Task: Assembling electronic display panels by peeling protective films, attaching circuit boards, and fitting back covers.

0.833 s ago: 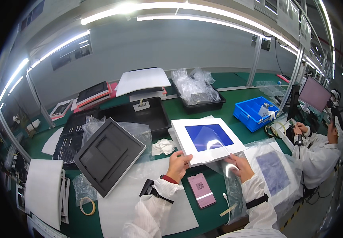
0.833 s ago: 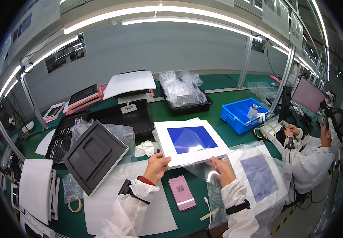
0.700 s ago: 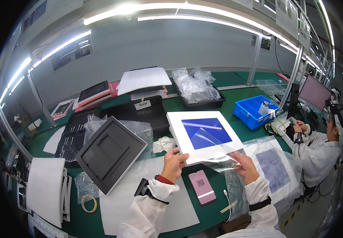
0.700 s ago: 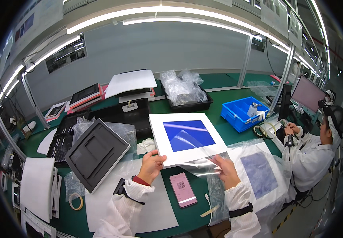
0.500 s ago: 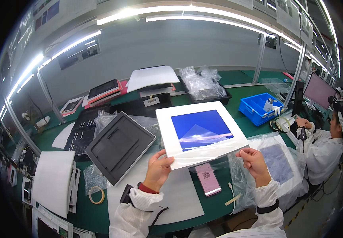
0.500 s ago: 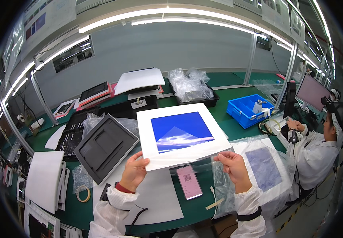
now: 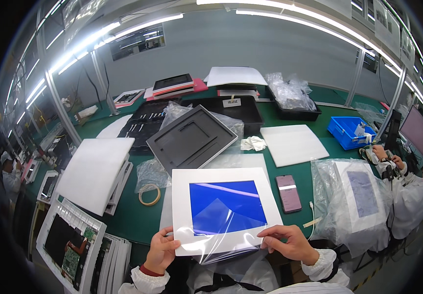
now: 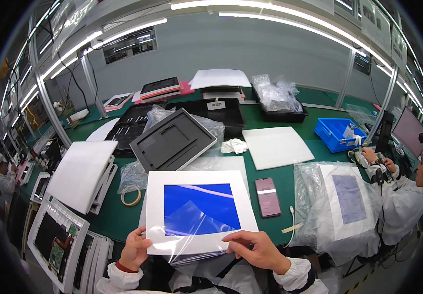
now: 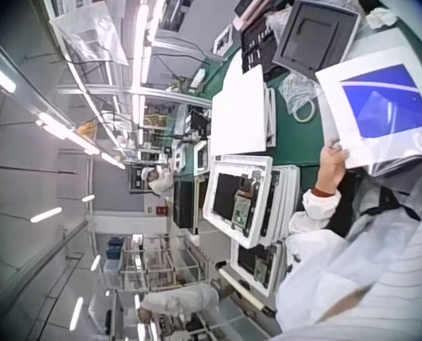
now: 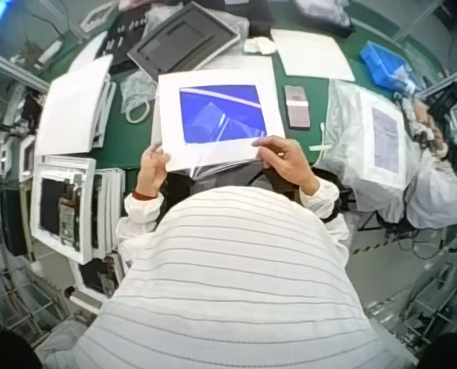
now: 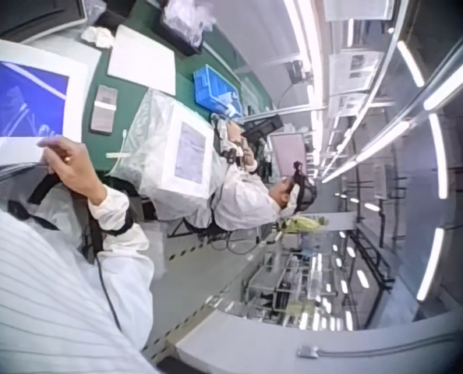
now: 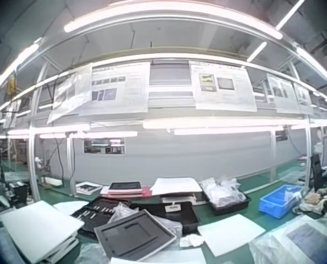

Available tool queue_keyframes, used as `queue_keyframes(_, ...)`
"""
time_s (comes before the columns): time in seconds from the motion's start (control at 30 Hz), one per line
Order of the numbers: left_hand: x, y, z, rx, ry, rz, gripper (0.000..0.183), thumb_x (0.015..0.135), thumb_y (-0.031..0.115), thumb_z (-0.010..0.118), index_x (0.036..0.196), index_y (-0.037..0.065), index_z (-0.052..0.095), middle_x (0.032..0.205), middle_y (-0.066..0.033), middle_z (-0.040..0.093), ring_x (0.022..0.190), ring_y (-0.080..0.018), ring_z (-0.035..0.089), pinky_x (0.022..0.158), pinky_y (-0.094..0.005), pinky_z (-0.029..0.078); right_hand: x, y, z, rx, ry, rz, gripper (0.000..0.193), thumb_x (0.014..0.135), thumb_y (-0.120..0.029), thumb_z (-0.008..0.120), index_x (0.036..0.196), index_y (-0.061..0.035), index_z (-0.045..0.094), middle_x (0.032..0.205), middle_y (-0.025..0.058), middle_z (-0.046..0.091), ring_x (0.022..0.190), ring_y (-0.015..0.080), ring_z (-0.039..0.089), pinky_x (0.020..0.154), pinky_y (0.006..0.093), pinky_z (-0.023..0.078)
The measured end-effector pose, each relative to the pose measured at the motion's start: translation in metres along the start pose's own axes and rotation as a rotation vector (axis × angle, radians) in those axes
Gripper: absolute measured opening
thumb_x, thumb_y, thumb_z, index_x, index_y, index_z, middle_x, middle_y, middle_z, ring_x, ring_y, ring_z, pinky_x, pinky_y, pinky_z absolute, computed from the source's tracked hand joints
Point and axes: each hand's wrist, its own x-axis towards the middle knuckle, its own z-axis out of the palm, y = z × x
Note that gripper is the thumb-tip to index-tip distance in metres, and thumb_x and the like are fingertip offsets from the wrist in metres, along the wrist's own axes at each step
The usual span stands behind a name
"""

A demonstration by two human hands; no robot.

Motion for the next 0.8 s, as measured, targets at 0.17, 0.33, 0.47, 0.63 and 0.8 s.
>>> queue_keyframes(0.17,-0.006,0.001,-0.014,-0.005,0.039,-0.03,0.055,0.076,-0.007,0.062,0.124,-0.01,0.036,0.106,-0.022,0.059,0.096,-0.0262,0.062,0.086,-0.0362,0.051,0.012,-0.027,0.012,-0.026,-0.232,-0.116,0.037,0.079,-0.001,0.066,0.115,-0.001,0.06,0.1,0.0053,0.068,0.084,0.0173,0.064,0.081,0.0289,0.051)
queue_keyframes(0.33,-0.001,0.005,-0.021,0.109,0.028,-0.059,0.051,0.083,0.0,0.06,0.128,-0.011,0.038,0.113,-0.0199,0.058,0.096,-0.0224,0.062,0.084,-0.0335,0.051,0.042,-0.01,0.018,0.002,0.223,-0.233,0.01,0.08,0.001,0.064,0.089,-0.001,0.069,0.086,0.0094,0.067,0.078,0.016,0.062,0.074,0.0256,0.049)
queue_keyframes(0.47,-0.023,0.028,-0.008,0.584,0.057,-0.028,0.047,0.083,0.0,0.06,0.126,-0.008,0.044,0.118,-0.0189,0.056,0.109,-0.0228,0.056,0.094,-0.0309,0.044,0.079,-0.017,0.006,-0.34,0.528,-0.633,0.007,0.08,-0.006,0.068,0.085,-0.0016,0.07,0.079,0.0071,0.063,0.077,0.0169,0.058,0.071,0.025,0.044)
queue_keyframes(0.63,-0.086,0.088,0.031,0.987,0.206,0.17,0.039,0.077,-0.003,0.062,0.115,-0.001,0.056,0.114,-0.0108,0.059,0.111,-0.0204,0.053,0.099,-0.0367,0.038,0.092,-0.024,0.008,-0.369,0.623,-0.644,0.01,0.083,-0.009,0.067,0.086,0.0002,0.069,0.081,0.0084,0.063,0.076,0.0159,0.058,0.069,0.0248,0.044)
queue_keyframes(0.8,-0.124,0.104,0.038,1.132,0.227,0.392,0.036,0.07,-0.006,0.064,0.105,-0.001,0.062,0.106,-0.0126,0.063,0.104,-0.0219,0.058,0.096,-0.0352,0.041,0.096,-0.034,0.013,-0.177,0.648,-0.493,0.014,0.084,-0.009,0.065,0.089,0.0042,0.067,0.072,0.0071,0.066,0.062,0.0104,0.059,0.057,0.0205,0.046)
